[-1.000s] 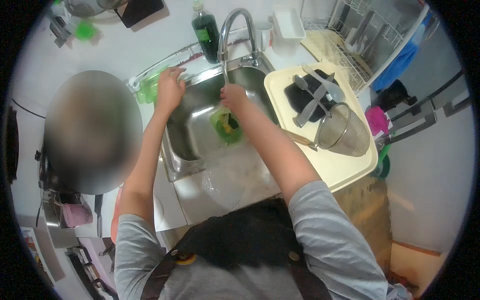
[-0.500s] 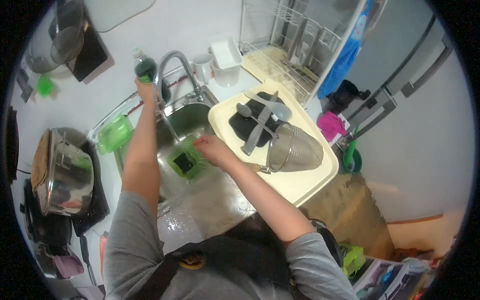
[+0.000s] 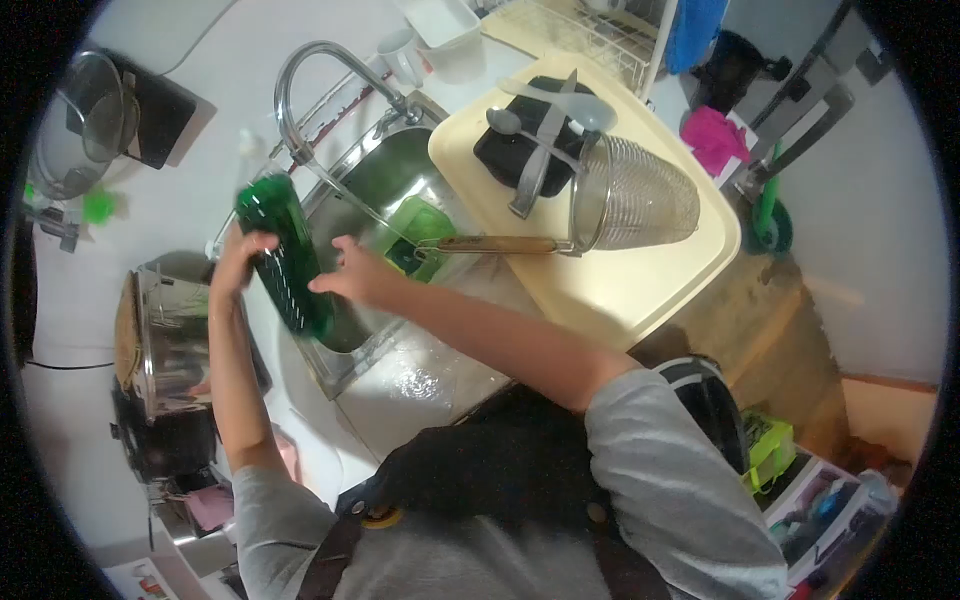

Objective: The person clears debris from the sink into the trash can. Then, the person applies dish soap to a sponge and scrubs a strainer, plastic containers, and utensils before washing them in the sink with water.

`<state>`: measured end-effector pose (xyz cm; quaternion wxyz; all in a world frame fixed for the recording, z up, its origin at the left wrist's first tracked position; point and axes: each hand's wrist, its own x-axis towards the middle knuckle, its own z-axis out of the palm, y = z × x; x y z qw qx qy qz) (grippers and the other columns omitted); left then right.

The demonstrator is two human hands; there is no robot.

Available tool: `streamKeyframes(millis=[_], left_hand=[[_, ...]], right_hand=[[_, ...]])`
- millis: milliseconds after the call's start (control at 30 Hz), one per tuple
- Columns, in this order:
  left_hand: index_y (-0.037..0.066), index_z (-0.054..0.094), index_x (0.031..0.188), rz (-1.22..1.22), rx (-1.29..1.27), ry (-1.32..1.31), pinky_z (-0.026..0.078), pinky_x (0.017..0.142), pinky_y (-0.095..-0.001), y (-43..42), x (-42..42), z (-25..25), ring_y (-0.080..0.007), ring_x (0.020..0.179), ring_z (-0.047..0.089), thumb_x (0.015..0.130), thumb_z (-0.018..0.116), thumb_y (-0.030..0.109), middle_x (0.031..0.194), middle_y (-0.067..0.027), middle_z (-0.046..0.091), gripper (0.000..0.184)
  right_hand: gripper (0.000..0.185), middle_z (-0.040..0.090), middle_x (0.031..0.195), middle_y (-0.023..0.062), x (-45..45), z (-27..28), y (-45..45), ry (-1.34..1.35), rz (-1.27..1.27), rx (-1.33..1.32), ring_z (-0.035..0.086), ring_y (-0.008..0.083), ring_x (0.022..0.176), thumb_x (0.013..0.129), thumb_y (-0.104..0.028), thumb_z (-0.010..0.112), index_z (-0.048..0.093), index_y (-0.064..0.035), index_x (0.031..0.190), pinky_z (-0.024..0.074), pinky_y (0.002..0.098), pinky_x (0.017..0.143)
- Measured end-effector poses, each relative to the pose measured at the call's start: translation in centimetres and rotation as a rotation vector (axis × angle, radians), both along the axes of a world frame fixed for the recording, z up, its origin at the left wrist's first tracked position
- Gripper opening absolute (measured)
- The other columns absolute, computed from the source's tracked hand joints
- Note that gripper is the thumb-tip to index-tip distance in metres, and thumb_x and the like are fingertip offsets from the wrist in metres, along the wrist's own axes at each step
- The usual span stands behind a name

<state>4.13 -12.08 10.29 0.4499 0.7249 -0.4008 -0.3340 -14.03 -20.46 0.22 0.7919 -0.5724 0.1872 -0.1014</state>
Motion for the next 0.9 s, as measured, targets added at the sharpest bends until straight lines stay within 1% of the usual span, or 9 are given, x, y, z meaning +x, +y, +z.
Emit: streamKeyframes(millis=[67, 167, 267, 367, 467, 667, 767, 833, 900], left_hand=[[-0.001, 0.046, 0.116, 0.103, 0.283, 0.118, 0.044, 0.077, -0.0298, 1.6, -1.7, -0.6, -0.0173, 0.086, 0.055, 0.060, 0.069, 0.018, 0.097, -0.0095, 0.057, 0.064], [0.003, 0.050, 0.114, 0.124, 0.684, 0.254, 0.045, 0.076, -0.0311, 3.2, -2.0, -4.7, -0.0182, 0.088, 0.056, 0.065, 0.070, 0.041, 0.098, -0.0110, 0.057, 0.065], [0.004, 0.054, 0.109, 0.132, 0.852, 0.403, 0.049, 0.071, -0.0351, 3.2, -3.7, -5.4, -0.0211, 0.084, 0.059, 0.067, 0.069, 0.047, 0.095, -0.0125, 0.059, 0.062], [0.005, 0.057, 0.104, 0.167, 0.881, 0.480, 0.051, 0.066, -0.0357, 3.6, -3.5, -6.7, -0.0217, 0.077, 0.062, 0.068, 0.068, 0.047, 0.092, -0.0130, 0.061, 0.057], [0.005, 0.058, 0.102, 0.226, 0.834, 0.510, 0.053, 0.063, -0.0348, 3.2, -4.1, -6.0, -0.0216, 0.071, 0.062, 0.069, 0.069, 0.045, 0.090, -0.0125, 0.062, 0.053], [0.005, 0.057, 0.102, 0.251, 0.749, 0.544, 0.053, 0.064, -0.0348, 3.5, -4.0, -5.9, -0.0216, 0.070, 0.062, 0.070, 0.069, 0.042, 0.088, -0.0117, 0.062, 0.051], [0.004, 0.056, 0.103, 0.242, 0.673, 0.511, 0.053, 0.065, -0.0340, 4.1, -3.6, -6.7, -0.0204, 0.073, 0.061, 0.070, 0.069, 0.042, 0.090, -0.0110, 0.061, 0.051], [0.003, 0.056, 0.103, 0.295, 0.596, 0.433, 0.052, 0.068, -0.0332, 4.4, -4.3, -6.3, -0.0196, 0.076, 0.061, 0.071, 0.069, 0.042, 0.093, -0.0104, 0.060, 0.051], [0.003, 0.056, 0.103, 0.298, 0.445, 0.502, 0.050, 0.070, -0.0309, 4.5, -4.5, -5.7, -0.0185, 0.078, 0.059, 0.072, 0.067, 0.040, 0.094, -0.0094, 0.059, 0.049]], right_hand=[[0.070, 0.050, 0.118, 0.0156, 0.4, 0.5, 1.8, -0.040, 0.175, 0.384, 0.052, 0.0324, 0.105, 0.070, -0.040, 0.070, 0.040, -0.0093, 0.126, 0.0410, 0.0499, 0.086], [0.074, 0.046, 0.124, 0.0180, 1.1, -1.8, 5.2, -0.023, 0.426, 0.892, 0.048, 0.0368, 0.110, 0.070, -0.047, 0.068, 0.038, -0.0093, 0.127, 0.0384, 0.0564, 0.088], [0.067, 0.050, 0.117, 0.0152, 0.5, -3.5, 7.2, 0.032, 0.389, 1.066, 0.049, 0.0359, 0.109, 0.076, -0.051, 0.061, 0.044, -0.0054, 0.121, 0.0416, 0.0561, 0.087], [0.069, 0.049, 0.118, 0.0193, 0.7, -3.5, 7.5, 0.162, 0.274, 1.086, 0.049, 0.0378, 0.108, 0.076, -0.053, 0.059, 0.042, -0.0033, 0.122, 0.0427, 0.0561, 0.087], [0.080, 0.039, 0.130, 0.0230, 1.0, -2.9, 7.4, 0.209, 0.220, 1.130, 0.044, 0.0433, 0.113, 0.072, -0.056, 0.061, 0.033, -0.0083, 0.131, 0.0364, 0.0583, 0.091], [0.078, 0.041, 0.127, 0.0234, 1.2, -2.4, 7.6, 0.239, 0.197, 1.137, 0.044, 0.0435, 0.114, 0.073, -0.055, 0.060, 0.034, -0.0090, 0.130, 0.0362, 0.0595, 0.090], [0.077, 0.045, 0.125, 0.0206, 0.9, -1.9, 7.0, 0.263, 0.236, 1.026, 0.047, 0.0399, 0.112, 0.072, -0.055, 0.062, 0.036, -0.0094, 0.129, 0.0377, 0.0582, 0.089], [0.076, 0.047, 0.122, 0.0181, 0.0, -1.1, 6.2, 0.175, 0.288, 0.905, 0.050, 0.0370, 0.109, 0.073, -0.055, 0.061, 0.036, -0.0079, 0.128, 0.0423, 0.0541, 0.086], [0.075, 0.049, 0.120, 0.0156, -0.6, 0.3, 5.3, 0.068, 0.276, 0.764, 0.051, 0.0351, 0.107, 0.074, -0.055, 0.061, 0.037, -0.0076, 0.127, 0.0446, 0.0510, 0.084]])
